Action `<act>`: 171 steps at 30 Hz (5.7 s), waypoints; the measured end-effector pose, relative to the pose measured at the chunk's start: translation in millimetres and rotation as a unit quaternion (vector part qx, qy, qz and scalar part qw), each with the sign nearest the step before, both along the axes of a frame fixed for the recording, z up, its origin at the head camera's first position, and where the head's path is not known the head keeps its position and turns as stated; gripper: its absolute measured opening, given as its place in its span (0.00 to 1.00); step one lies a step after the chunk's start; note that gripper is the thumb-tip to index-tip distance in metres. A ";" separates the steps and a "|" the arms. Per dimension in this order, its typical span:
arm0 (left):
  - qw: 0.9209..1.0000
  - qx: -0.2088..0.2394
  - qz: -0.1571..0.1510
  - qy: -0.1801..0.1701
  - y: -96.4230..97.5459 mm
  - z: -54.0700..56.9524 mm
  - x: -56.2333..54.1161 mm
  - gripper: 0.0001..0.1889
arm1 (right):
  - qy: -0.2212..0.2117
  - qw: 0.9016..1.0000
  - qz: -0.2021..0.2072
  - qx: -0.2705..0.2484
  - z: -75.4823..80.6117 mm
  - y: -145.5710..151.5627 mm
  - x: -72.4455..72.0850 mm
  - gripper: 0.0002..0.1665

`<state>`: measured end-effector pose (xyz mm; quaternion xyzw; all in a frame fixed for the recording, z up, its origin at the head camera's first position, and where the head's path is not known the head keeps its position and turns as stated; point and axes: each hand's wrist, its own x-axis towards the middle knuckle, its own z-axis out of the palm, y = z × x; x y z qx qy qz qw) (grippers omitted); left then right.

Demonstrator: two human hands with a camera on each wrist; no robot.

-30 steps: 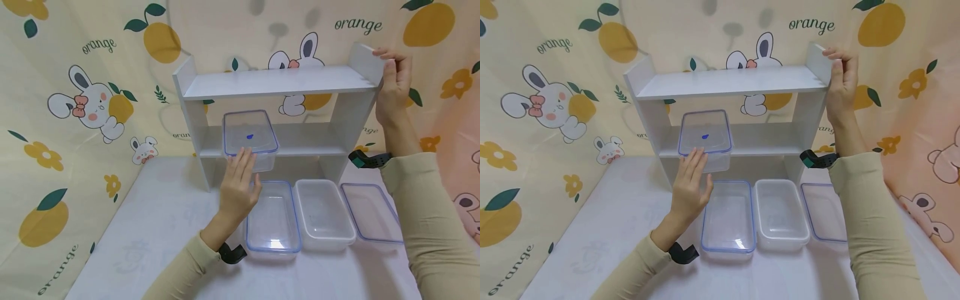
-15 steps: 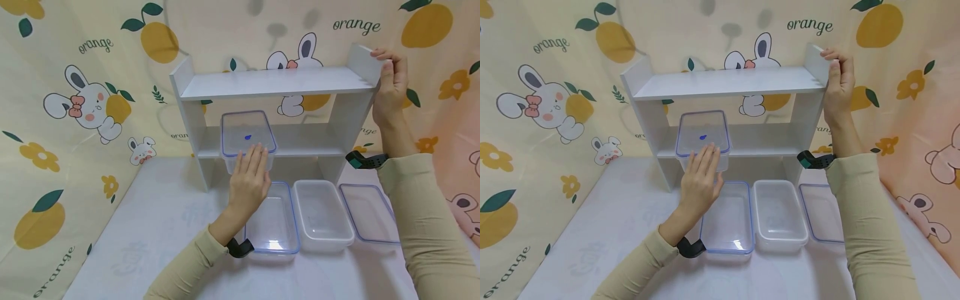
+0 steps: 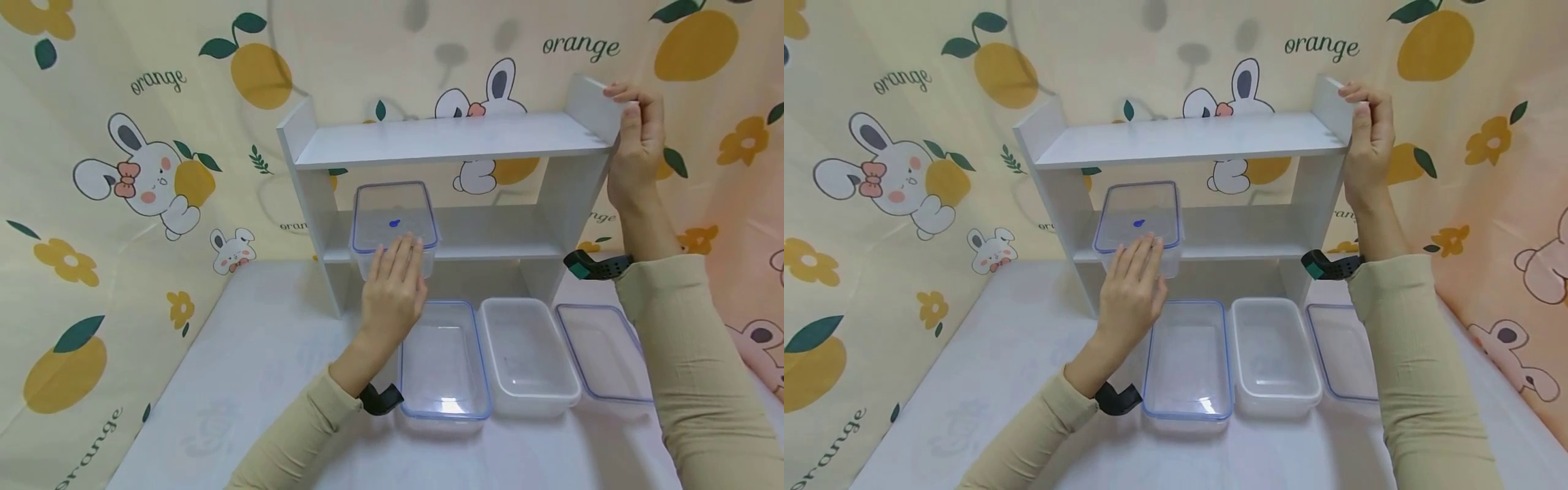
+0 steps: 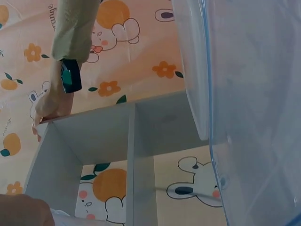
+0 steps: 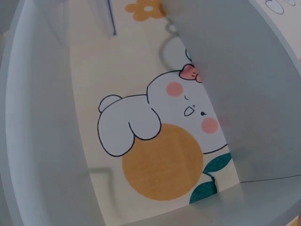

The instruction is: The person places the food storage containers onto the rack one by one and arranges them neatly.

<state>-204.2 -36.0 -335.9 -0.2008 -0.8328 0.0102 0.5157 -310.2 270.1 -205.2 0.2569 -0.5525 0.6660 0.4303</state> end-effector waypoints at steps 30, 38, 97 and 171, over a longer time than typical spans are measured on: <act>0.999 0.034 -0.028 -0.002 -42.2 -4.4 -26.1 0.25 | -0.057 0.998 -0.001 -0.003 5.3 -10.3 18.7 0.14; 0.998 0.040 -0.036 -0.020 -46.4 -2.9 -26.1 0.26 | -0.057 0.998 0.009 -0.015 7.0 -9.9 18.1 0.12; 0.857 0.279 -0.275 -0.335 -41.6 -89.8 37.2 0.14 | -0.027 0.999 -0.014 -0.017 1.6 -9.1 8.9 0.13; 0.340 0.564 -0.249 -0.710 -53.4 -117.4 17.3 0.25 | -0.016 1.000 -0.015 -0.009 4.1 -10.8 9.3 0.16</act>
